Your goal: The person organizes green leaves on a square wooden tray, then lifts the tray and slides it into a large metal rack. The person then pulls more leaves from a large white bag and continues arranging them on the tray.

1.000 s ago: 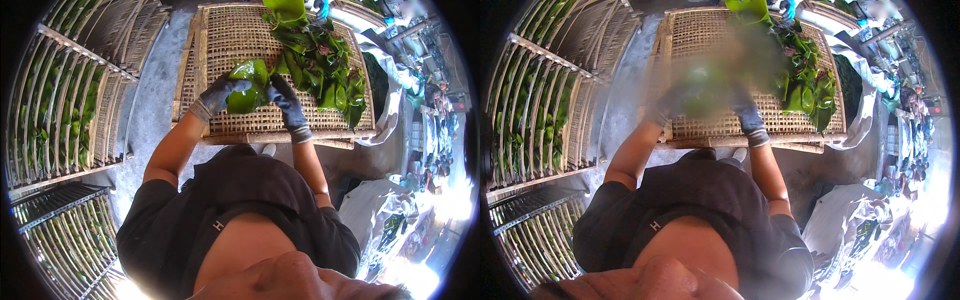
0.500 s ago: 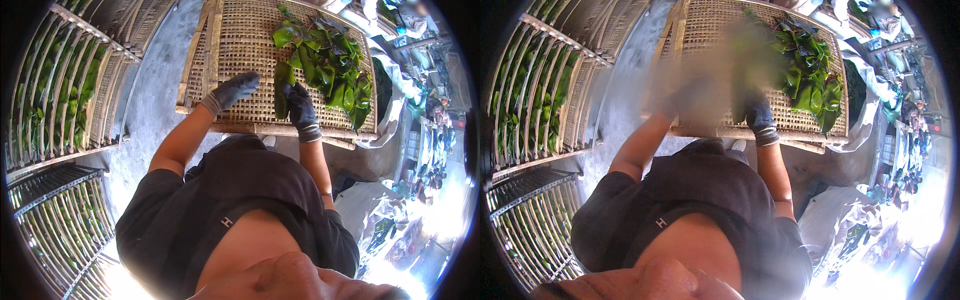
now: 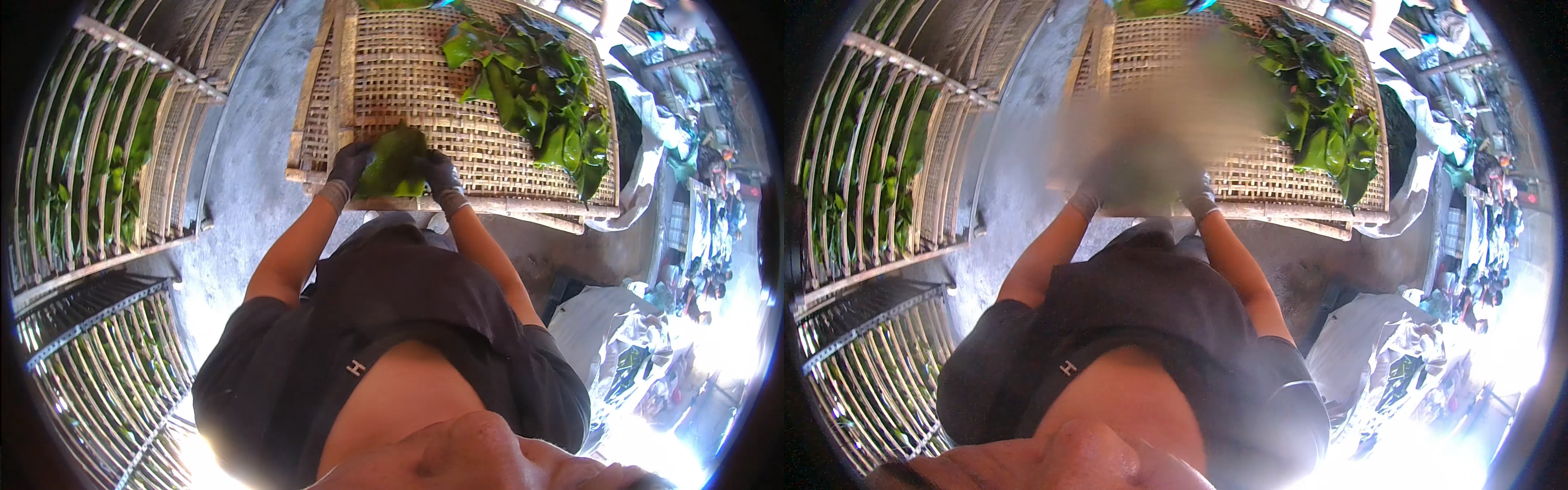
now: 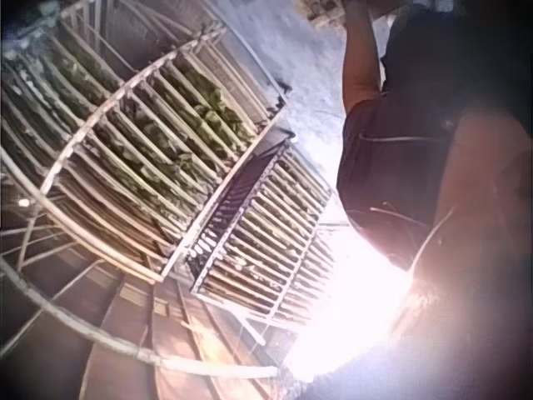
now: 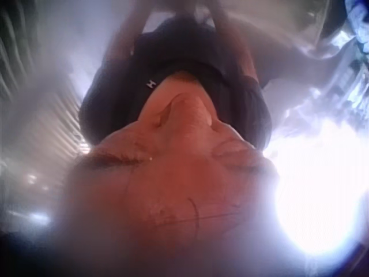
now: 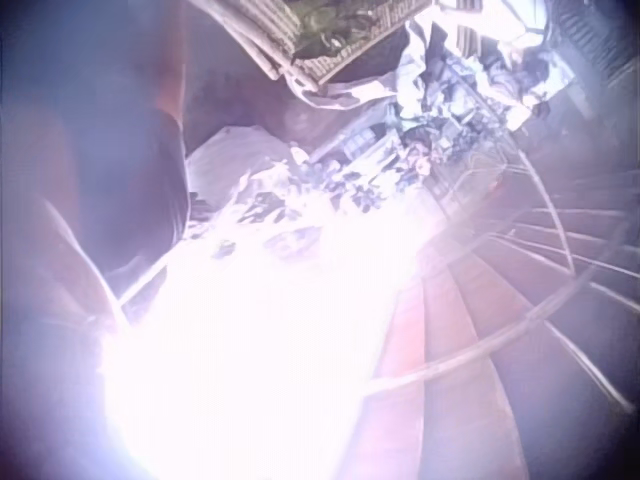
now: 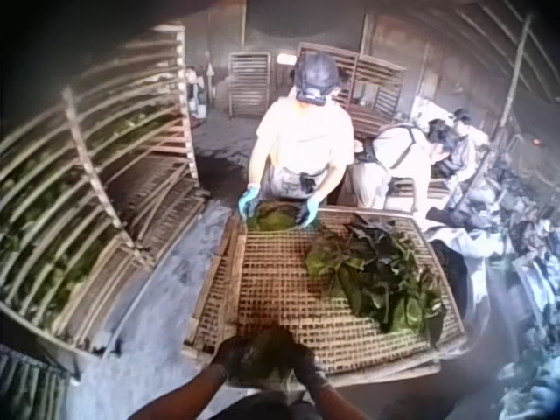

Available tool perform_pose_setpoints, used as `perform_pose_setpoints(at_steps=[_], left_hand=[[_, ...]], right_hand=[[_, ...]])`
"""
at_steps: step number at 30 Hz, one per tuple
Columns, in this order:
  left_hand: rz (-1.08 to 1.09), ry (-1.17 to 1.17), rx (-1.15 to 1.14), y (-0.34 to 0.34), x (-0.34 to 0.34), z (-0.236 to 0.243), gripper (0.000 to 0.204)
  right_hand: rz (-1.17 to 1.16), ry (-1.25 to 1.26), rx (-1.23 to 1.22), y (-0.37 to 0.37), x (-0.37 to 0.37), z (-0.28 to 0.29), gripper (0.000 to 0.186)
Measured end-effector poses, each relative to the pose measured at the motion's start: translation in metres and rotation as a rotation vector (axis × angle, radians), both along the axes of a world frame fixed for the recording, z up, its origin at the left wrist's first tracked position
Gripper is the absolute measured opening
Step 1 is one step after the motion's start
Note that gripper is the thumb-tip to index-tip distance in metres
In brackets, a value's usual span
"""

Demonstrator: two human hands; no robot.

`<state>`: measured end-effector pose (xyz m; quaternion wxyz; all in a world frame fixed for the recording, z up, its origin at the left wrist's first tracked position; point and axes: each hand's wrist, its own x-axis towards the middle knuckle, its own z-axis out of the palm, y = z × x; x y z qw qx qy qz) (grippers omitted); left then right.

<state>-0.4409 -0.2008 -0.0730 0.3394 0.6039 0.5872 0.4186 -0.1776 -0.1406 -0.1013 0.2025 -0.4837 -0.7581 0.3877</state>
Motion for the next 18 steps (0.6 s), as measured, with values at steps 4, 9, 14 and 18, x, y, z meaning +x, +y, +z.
perform_pose_setpoints(at_steps=[4,9,14,18], left_hand=[[0.102,0.358,0.006,0.0,-0.007,-0.027,0.044],[0.323,0.784,0.107,-0.014,0.008,-0.015,0.048],[0.341,0.748,0.193,-0.023,0.037,0.055,0.049],[0.36,0.444,0.203,-0.001,0.082,0.091,0.043]], right_hand=[[-0.065,0.162,-0.008,0.011,0.005,-0.048,0.042],[-0.21,0.098,0.14,0.042,0.046,0.029,0.052],[-0.499,-0.203,0.278,0.106,0.103,0.119,0.061],[-0.538,-0.44,0.104,0.161,0.1,0.082,0.067]])
